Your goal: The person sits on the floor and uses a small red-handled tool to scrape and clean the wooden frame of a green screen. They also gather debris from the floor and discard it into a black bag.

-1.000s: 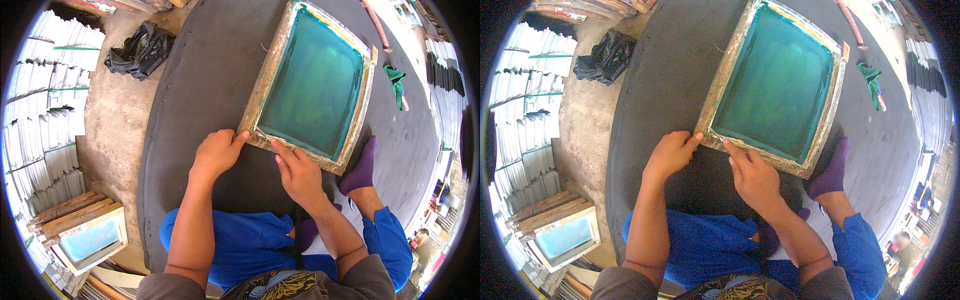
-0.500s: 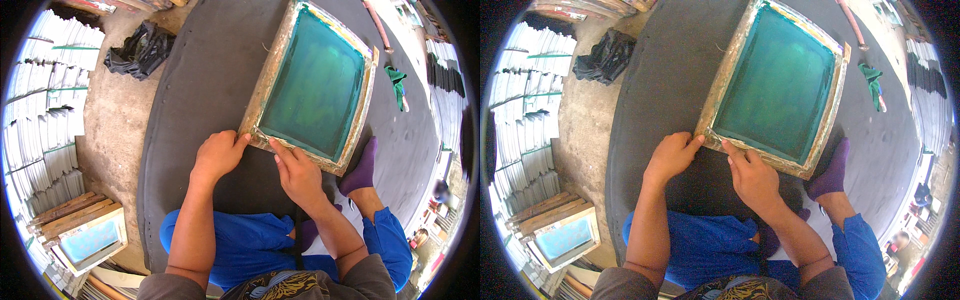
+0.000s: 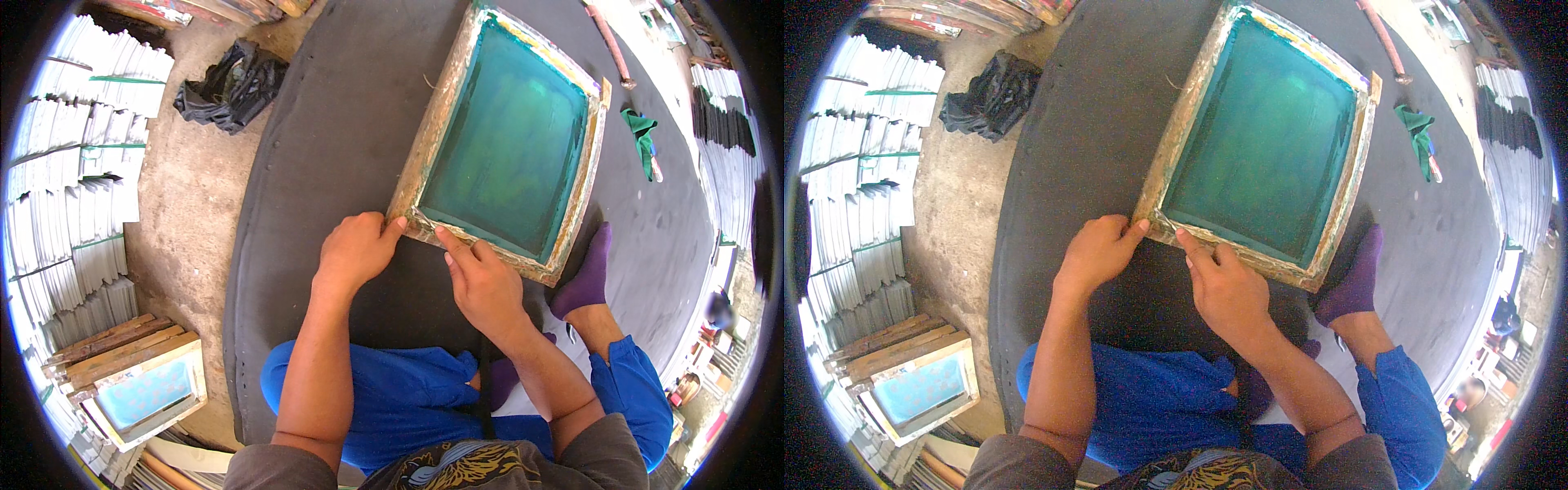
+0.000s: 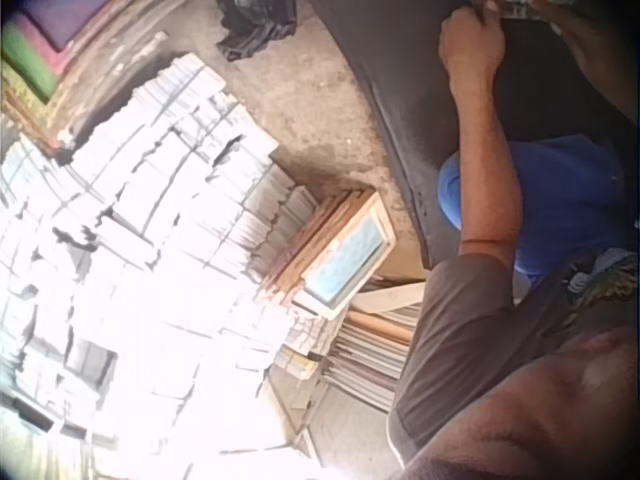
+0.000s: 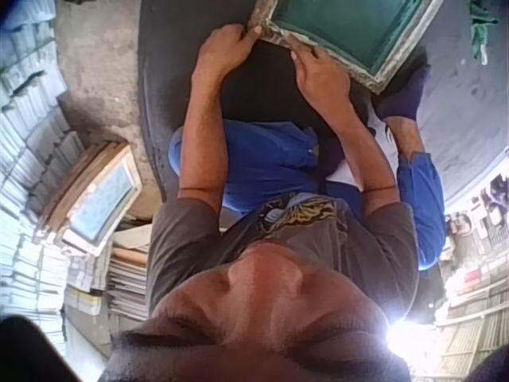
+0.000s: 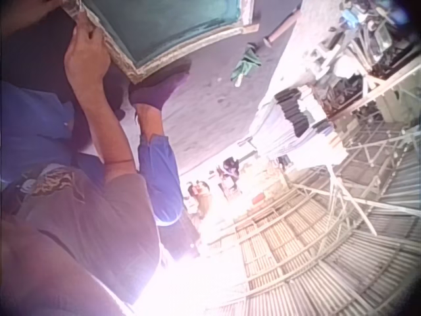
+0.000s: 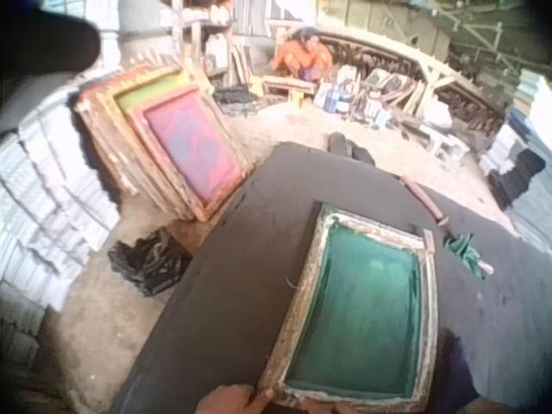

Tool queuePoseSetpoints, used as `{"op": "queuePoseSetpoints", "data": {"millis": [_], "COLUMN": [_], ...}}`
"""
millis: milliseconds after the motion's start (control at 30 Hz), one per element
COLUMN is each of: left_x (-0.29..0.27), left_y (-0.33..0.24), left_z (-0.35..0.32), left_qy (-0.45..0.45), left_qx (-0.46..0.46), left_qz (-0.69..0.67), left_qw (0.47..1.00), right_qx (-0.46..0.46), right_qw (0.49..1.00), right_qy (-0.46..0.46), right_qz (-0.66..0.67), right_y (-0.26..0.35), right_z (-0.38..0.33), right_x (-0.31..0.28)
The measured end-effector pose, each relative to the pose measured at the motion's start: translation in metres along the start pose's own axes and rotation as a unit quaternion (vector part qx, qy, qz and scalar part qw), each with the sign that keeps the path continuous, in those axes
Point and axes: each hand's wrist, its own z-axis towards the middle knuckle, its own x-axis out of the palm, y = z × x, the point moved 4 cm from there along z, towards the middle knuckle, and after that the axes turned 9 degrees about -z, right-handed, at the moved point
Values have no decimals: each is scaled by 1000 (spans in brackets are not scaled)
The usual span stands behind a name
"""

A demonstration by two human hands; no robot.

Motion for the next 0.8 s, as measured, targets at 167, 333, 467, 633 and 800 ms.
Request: {"op": "queuePoseSetpoints", "data": {"millis": [167, 333, 467, 633, 800], "left_x": [-3, -3, -3, -1, -3], "left_y": [-2, -5, -4, -5, -6], "left_z": [-1, 0, 0, 0, -3], "left_qy": [16, 18, 13, 8, -3], "left_qx": [-17, -24, -22, -20, -27], "left_qz": [2, 6, 9, 9, -8], "left_qw": [1000, 1000, 1000, 1000, 1000], "right_qx": [95, 83, 69, 55, 47], "right_qw": [985, 985, 986, 985, 984], "right_qy": [50, 2, 22, 36, 25], "right_qz": [132, 152, 153, 157, 173], "right_y": [-4, -4, -1, 6, 9], "right_z": [6, 6, 4, 5, 8], "right_x": [-1, -2, -2, -7, -8]}}
